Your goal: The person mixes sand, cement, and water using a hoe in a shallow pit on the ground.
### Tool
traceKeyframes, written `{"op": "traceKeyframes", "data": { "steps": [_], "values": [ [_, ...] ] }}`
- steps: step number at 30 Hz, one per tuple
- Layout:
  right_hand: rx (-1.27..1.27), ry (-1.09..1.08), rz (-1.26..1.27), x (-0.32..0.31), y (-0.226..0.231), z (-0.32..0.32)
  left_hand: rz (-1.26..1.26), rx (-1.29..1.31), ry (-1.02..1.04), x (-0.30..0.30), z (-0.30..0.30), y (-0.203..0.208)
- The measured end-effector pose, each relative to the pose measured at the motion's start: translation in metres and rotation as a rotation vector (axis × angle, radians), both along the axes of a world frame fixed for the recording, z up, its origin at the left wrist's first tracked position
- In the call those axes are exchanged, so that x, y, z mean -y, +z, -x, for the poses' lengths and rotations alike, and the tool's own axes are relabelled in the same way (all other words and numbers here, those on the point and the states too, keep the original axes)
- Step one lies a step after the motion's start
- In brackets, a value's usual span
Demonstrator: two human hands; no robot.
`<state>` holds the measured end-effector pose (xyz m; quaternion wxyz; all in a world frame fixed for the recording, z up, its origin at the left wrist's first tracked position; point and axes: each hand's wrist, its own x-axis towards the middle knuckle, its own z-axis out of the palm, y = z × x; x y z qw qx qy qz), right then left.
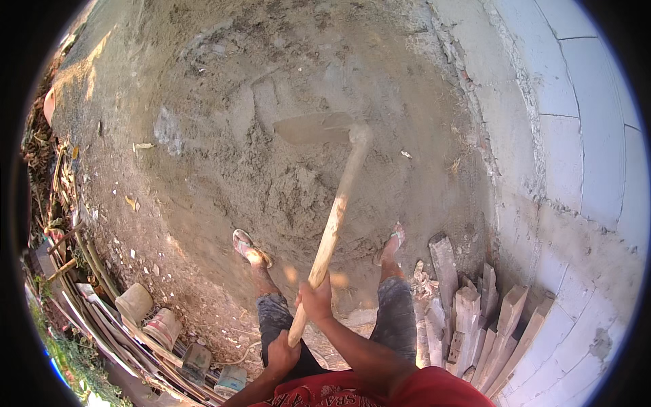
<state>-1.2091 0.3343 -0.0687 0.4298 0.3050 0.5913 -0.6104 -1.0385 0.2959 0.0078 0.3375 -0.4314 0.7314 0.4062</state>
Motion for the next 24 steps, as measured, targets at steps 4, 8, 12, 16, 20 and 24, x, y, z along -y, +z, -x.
{"op": "traceKeyframes", "data": {
  "steps": [4, 8, 12, 16, 20, 24],
  "values": [
    [-0.183, -0.036, -0.005, 0.063, -0.13, 0.203, 0.136, -0.183, -0.059, 0.052, 0.189, -0.155],
    [-0.296, -0.034, -0.116, 0.082, -0.21, 0.358, 0.142, -0.216, -0.118, 0.091, 0.366, -0.193],
    [-0.041, 0.056, -0.264, 0.054, -0.228, 0.303, -0.038, -0.124, -0.204, 0.086, 0.317, -0.19],
    [0.081, 0.031, -0.365, 0.059, -0.177, 0.152, -0.125, 0.06, -0.194, 0.097, 0.177, -0.136],
    [0.147, -0.074, -0.175, 0.067, -0.073, 0.005, -0.002, 0.037, -0.161, 0.107, 0.039, -0.018],
    [0.313, -0.175, -0.194, 0.045, 0.017, -0.108, -0.071, 0.065, -0.108, 0.087, -0.093, 0.057]
  ]
}}
